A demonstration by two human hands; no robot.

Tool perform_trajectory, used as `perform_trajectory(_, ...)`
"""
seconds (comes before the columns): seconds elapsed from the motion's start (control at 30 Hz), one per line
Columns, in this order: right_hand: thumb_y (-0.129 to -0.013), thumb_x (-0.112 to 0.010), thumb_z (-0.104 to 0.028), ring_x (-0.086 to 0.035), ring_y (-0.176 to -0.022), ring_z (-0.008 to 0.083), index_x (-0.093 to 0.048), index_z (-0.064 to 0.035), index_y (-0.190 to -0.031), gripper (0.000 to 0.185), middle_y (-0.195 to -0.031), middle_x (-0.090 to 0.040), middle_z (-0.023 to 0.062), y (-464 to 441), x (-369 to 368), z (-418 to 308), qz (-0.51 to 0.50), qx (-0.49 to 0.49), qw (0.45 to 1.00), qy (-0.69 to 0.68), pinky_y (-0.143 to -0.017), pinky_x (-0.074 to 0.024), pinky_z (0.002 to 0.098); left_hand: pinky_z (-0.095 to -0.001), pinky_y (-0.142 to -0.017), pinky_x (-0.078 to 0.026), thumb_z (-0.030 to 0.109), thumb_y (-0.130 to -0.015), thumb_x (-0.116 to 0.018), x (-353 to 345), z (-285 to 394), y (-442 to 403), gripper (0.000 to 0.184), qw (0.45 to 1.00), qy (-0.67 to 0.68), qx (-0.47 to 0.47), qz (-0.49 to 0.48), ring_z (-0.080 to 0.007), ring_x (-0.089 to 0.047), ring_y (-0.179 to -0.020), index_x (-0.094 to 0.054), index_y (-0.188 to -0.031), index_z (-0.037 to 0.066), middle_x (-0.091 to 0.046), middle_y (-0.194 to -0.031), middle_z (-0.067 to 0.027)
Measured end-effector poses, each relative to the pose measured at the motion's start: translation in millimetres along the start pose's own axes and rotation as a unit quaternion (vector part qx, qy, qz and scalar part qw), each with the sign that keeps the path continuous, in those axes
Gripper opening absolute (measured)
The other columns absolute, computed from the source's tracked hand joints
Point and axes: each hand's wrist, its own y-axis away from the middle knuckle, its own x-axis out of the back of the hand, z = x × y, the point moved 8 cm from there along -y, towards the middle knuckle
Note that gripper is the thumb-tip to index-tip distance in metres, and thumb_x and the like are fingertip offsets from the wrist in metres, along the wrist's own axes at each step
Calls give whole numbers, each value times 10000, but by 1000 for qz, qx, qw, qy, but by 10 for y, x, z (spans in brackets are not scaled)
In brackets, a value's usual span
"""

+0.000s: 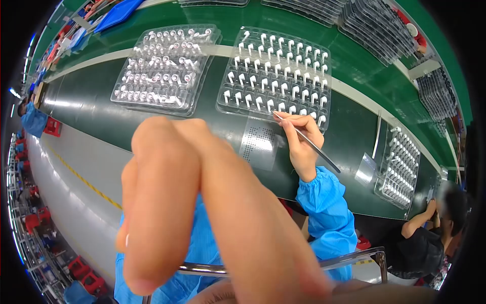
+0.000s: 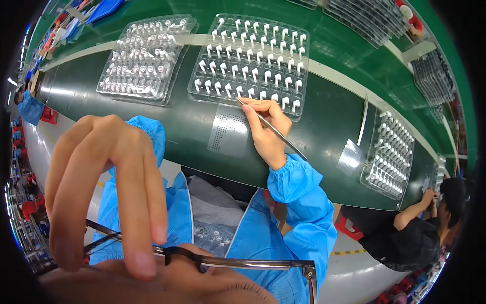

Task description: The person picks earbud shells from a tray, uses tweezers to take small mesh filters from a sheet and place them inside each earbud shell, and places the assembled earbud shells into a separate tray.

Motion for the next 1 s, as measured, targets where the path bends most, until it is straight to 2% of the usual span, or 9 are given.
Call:
perform_trajectory(0.07,-867,-543,64,-634,-921,228,-512,52,-849,38,-946,-635,195,-2,3,4,-2,-2,1000,3,-842,-509,317,-496,-879,-468,39,-844,-581,-47,-1,23,83,991,-21,90,98,-398,-624,-936,-661,-865,30,-669,-1001,-67)
perform_trajectory(0.1,-858,-558,64,-638,-911,212,-522,50,-841,41,-944,-644,191,-7,8,2,0,4,1000,6,-814,-513,296,-496,-879,-468,39,-844,-581,-94,10,35,83,991,-22,89,96,-398,-624,-936,-661,-865,30,-669,-1001,-67)
perform_trajectory(0.2,-840,-586,63,-644,-890,180,-542,46,-827,49,-940,-662,183,-15,25,-12,7,19,1000,11,-759,-521,256,-477,-865,-486,12,-842,-574,-243,126,34,85,997,-21,31,67,-386,-624,-932,-654,-871,7,-659,-994,-100)
perform_trajectory(0.3,-868,-548,55,-636,-915,216,-522,52,-864,27,-979,-637,207,-9,10,22,-8,-5,1000,21,-848,-510,309,-457,-851,-504,-16,-840,-566,-350,226,54,88,999,-17,-24,38,-374,-624,-928,-647,-876,-17,-650,-986,-132)
perform_trajectory(0.6,-865,-552,53,-638,-907,212,-522,52,-865,30,-979,-637,204,-16,7,45,-17,4,999,27,-841,-513,308,-400,-810,-559,-98,-835,-544,-508,430,192,101,981,-14,-188,-48,-337,-623,-915,-625,-893,-89,-623,-964,-230)
perform_trajectory(1.0,-863,-558,49,-643,-893,207,-523,52,-848,38,-977,-636,208,-21,-8,24,-23,10,999,22,-821,-518,299,-415,-821,-559,-92,-821,-568,-750,440,14,99,977,-13,-201,-66,-341,-628,-895,-636,-893,-91,-626,-944,-232)
